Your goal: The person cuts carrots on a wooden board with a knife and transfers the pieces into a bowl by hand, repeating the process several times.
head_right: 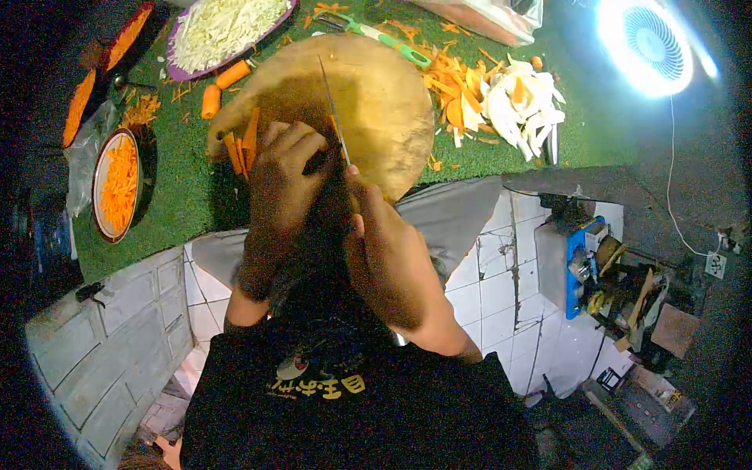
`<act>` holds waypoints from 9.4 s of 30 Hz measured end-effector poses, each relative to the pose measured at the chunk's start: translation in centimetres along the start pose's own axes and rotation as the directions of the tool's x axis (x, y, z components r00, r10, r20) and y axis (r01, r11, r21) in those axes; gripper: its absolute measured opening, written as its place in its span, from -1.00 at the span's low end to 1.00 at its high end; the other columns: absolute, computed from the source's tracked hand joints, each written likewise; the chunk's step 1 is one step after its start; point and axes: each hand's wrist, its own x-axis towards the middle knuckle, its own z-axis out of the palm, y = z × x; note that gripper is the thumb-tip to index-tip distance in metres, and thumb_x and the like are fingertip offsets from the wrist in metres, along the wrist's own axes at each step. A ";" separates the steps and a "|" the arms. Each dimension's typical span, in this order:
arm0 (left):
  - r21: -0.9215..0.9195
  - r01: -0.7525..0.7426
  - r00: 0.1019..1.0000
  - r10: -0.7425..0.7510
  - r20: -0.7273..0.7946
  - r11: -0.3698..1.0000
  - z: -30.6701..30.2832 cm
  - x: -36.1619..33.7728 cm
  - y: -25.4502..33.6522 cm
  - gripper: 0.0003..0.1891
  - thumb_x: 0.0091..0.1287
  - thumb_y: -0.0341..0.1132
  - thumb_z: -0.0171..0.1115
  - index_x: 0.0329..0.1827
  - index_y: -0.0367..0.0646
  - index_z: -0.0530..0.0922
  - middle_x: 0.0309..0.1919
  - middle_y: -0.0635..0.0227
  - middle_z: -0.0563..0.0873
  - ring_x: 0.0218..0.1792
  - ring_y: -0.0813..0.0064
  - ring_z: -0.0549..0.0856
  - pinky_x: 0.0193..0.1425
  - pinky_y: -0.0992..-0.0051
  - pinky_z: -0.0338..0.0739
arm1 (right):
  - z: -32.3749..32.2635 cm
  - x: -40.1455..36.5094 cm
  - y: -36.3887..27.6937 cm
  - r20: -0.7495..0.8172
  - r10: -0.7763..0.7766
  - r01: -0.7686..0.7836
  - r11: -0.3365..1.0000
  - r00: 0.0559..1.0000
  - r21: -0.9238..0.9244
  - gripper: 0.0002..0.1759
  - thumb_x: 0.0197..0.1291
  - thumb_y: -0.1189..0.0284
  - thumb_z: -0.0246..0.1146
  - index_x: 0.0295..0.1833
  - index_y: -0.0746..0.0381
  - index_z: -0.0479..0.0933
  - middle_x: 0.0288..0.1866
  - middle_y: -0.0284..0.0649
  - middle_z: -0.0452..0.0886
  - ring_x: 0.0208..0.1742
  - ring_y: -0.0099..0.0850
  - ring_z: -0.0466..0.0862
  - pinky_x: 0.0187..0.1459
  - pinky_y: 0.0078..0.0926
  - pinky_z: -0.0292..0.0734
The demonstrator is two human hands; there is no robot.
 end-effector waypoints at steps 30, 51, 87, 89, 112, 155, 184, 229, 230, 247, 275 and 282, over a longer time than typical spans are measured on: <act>-0.008 -0.027 0.998 0.026 -0.062 1.000 0.3 -0.3 -0.4 -0.86 0.15 -0.36 0.46 -0.30 -0.16 0.67 -0.24 0.27 0.70 -0.08 0.10 0.62 0.11 0.17 0.53 | -0.1 2.5 1.8 -0.109 -0.213 0.213 0.977 0.971 -0.010 -0.53 0.51 0.64 0.08 0.47 0.20 0.35 -0.52 -0.08 0.48 -0.52 -0.41 0.47 -0.41 -0.35 0.39; -0.001 0.032 0.994 -0.032 -0.101 0.999 0.2 -0.6 -0.2 -0.83 0.27 -0.35 0.43 -0.12 -0.15 0.71 -0.10 0.24 0.72 0.00 0.05 0.66 0.14 0.16 0.56 | -0.9 3.8 0.6 -0.070 -0.132 0.126 0.989 0.989 -0.082 -0.57 0.48 0.58 0.14 0.42 0.22 0.41 -0.11 0.23 0.66 -0.10 0.20 0.67 -0.02 -0.06 0.57; -0.064 -0.383 0.901 0.357 -0.244 0.922 -4.4 10.9 8.0 -0.80 0.43 -0.35 0.34 0.05 -0.17 0.75 -0.04 0.19 0.80 0.01 0.15 0.72 0.22 0.24 0.54 | -5.8 0.6 6.3 -0.249 -0.059 0.080 0.994 0.967 0.075 -0.78 0.41 0.47 0.30 0.07 0.21 0.43 -0.17 0.05 0.66 -0.15 0.12 0.71 -0.14 -0.10 0.61; -0.116 -0.147 0.950 0.108 -0.291 0.982 -5.0 6.4 6.3 -0.83 0.42 -0.38 0.35 0.00 -0.20 0.75 -0.07 0.19 0.80 0.00 0.17 0.72 0.21 0.26 0.55 | -5.2 0.8 5.6 -0.229 -0.090 0.130 0.977 0.969 0.168 -0.72 0.44 0.48 0.28 0.15 0.22 0.39 -0.18 0.11 0.65 -0.17 0.16 0.70 -0.14 -0.08 0.60; 0.197 -0.107 0.994 0.105 0.020 0.975 -0.8 0.2 0.2 -0.86 0.22 -0.44 0.49 -0.17 -0.18 0.75 0.00 0.39 0.82 0.07 0.26 0.70 0.16 0.27 0.52 | -0.6 -0.3 1.6 0.043 -0.081 0.080 0.996 0.996 0.029 -0.52 0.45 0.61 0.09 0.43 0.34 0.26 0.11 0.30 0.57 -0.02 0.31 0.65 -0.08 0.19 0.62; 0.161 -0.089 0.996 0.092 -0.013 0.983 -0.5 -0.1 0.3 -0.80 0.17 -0.50 0.48 -0.14 -0.22 0.76 -0.12 0.27 0.80 0.03 0.19 0.71 0.20 0.28 0.55 | -0.4 1.2 1.3 0.066 -0.053 0.047 0.994 0.996 0.094 -0.68 0.45 0.60 0.08 0.26 0.36 0.30 -0.28 0.29 0.61 -0.22 0.35 0.64 -0.23 0.25 0.54; -0.009 -0.082 0.996 0.082 -0.024 0.997 -0.5 -0.5 -1.1 -0.85 0.24 -0.32 0.39 -0.20 -0.16 0.67 -0.16 0.31 0.70 0.12 0.13 0.63 0.20 0.12 0.45 | 0.8 4.1 -0.1 -0.025 -0.068 0.066 0.996 0.997 -0.068 -0.71 0.52 0.57 0.08 0.28 0.31 0.30 -0.29 0.40 0.56 -0.27 0.41 0.59 -0.30 0.21 0.42; 0.116 -0.276 0.942 0.292 -0.163 0.954 2.3 -1.4 -3.8 -0.81 0.31 -0.29 0.30 -0.10 -0.15 0.71 -0.20 0.37 0.69 0.03 0.29 0.63 0.04 0.21 0.49 | 0.8 4.7 -1.3 -0.098 -0.127 0.113 0.983 0.987 -0.142 -0.80 0.62 0.41 0.00 0.18 0.28 0.29 -0.53 0.16 0.54 -0.62 0.04 0.61 -0.49 0.00 0.49; 0.116 -0.277 0.942 0.294 -0.160 0.954 2.2 -1.4 -3.8 -0.81 0.31 -0.29 0.30 -0.10 -0.15 0.71 -0.20 0.37 0.69 0.03 0.29 0.63 0.04 0.21 0.49 | 0.9 4.5 -1.1 -0.091 -0.129 0.117 0.984 0.987 -0.133 -0.81 0.63 0.42 0.00 0.18 0.28 0.28 -0.56 0.10 0.52 -0.68 -0.06 0.58 -0.55 -0.07 0.46; -0.017 -0.200 0.967 0.194 -0.164 0.980 1.2 -1.1 -2.6 -0.86 0.33 -0.29 0.31 -0.21 -0.15 0.70 -0.24 0.32 0.69 -0.04 0.25 0.64 0.03 0.16 0.47 | 1.4 3.1 -1.1 -0.091 -0.160 0.137 0.965 0.983 -0.225 -0.79 0.58 0.47 0.04 0.19 0.29 0.25 -0.44 0.32 0.55 -0.39 0.32 0.62 -0.33 0.18 0.45; -0.015 -0.259 0.966 0.259 0.017 0.966 -0.8 1.3 -2.8 -0.89 0.30 -0.38 0.32 -0.16 -0.18 0.65 -0.09 0.19 0.62 0.01 0.08 0.60 0.11 0.13 0.55 | -4.1 2.8 -0.7 -0.206 -0.082 0.095 0.994 0.975 0.054 -0.70 0.58 0.44 0.11 0.31 0.23 0.32 -0.47 -0.06 0.47 -0.46 -0.25 0.53 -0.32 -0.19 0.42; 0.181 -0.447 0.894 0.435 0.103 0.876 -1.8 3.2 -3.0 -0.87 0.22 -0.36 0.34 -0.22 -0.19 0.64 -0.10 0.16 0.59 -0.01 0.07 0.60 0.11 0.13 0.57 | -5.0 3.0 1.3 -0.262 -0.168 0.187 0.981 0.950 0.046 -0.62 0.51 0.45 0.20 0.34 0.24 0.34 -0.23 0.03 0.59 -0.31 -0.18 0.64 -0.14 -0.24 0.55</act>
